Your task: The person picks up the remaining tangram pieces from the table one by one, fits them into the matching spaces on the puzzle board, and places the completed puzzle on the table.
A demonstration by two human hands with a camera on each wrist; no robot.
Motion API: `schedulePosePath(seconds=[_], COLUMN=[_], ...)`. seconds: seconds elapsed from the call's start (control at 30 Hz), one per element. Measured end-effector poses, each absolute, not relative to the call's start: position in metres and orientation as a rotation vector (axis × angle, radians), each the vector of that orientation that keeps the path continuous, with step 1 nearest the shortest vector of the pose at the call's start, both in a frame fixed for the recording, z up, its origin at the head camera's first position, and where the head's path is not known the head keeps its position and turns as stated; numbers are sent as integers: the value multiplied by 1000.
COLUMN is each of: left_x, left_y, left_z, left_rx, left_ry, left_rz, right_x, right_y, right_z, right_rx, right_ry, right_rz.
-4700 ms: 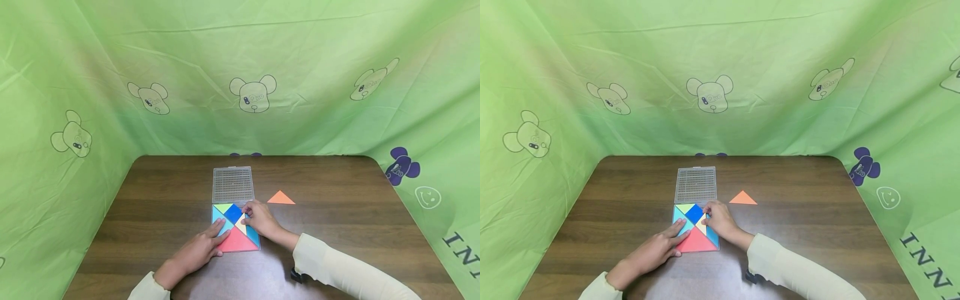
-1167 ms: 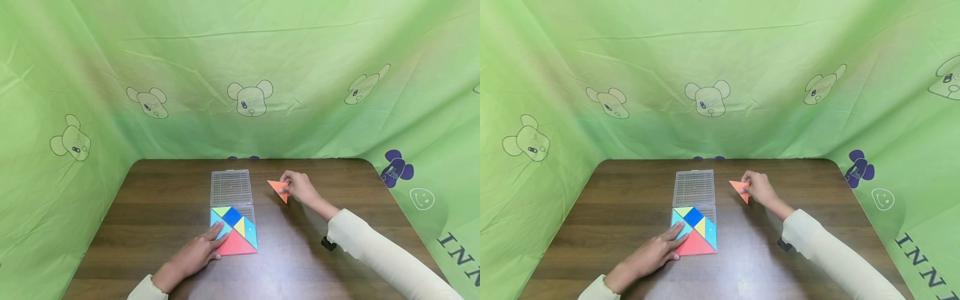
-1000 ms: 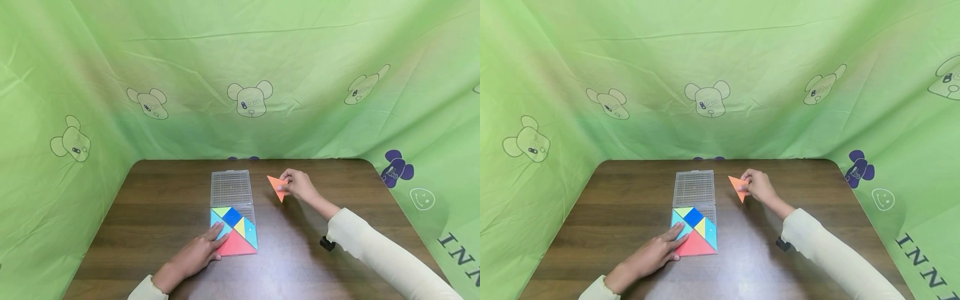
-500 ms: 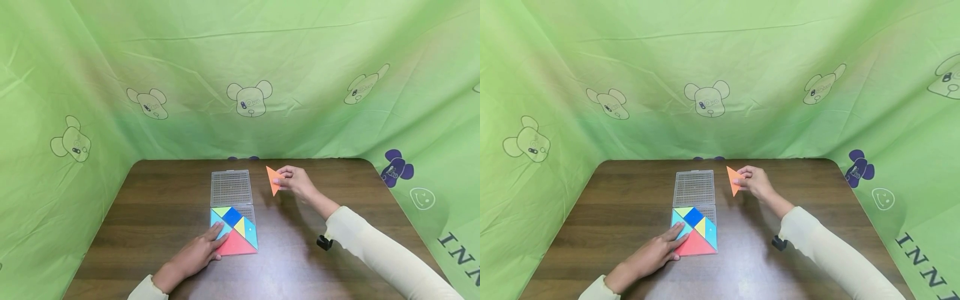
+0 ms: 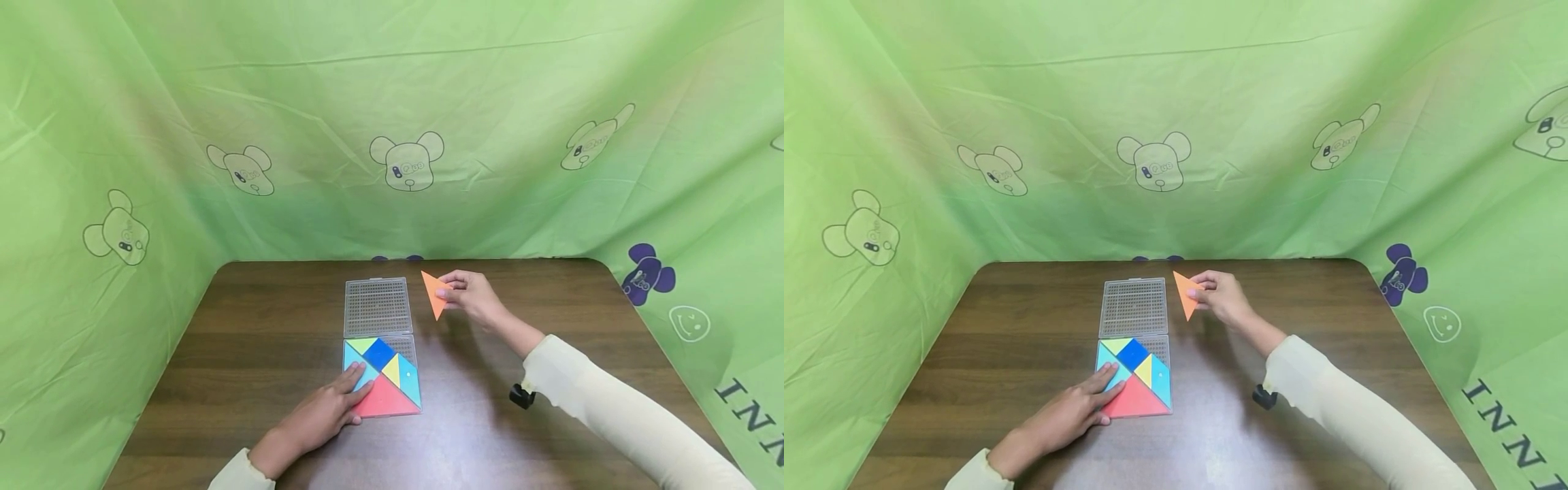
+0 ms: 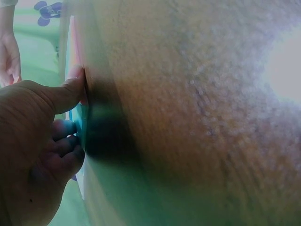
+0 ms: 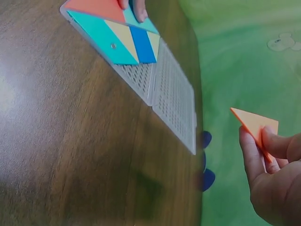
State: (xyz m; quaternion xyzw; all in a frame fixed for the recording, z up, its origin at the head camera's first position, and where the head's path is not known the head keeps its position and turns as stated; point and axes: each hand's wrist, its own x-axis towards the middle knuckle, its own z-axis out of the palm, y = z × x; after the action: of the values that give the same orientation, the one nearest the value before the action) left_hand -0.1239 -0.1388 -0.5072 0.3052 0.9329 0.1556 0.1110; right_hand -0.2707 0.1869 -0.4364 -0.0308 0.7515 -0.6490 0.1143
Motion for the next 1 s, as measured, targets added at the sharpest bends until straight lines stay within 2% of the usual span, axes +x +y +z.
schedulePosePath(seconds=[0.4, 1.0], left_x=[-125, -125], left_y=[-140, -139], left_z=[-511, -511], left_rx=[986, 967], left_ry=[2777, 2768], left_rz=[438, 439], right_x=[-270, -269], right_y=[168, 143], right_z=[-435, -441], right_rx=[-201, -183], right_ry=[2232, 2238], right_rz=[-1836, -1737])
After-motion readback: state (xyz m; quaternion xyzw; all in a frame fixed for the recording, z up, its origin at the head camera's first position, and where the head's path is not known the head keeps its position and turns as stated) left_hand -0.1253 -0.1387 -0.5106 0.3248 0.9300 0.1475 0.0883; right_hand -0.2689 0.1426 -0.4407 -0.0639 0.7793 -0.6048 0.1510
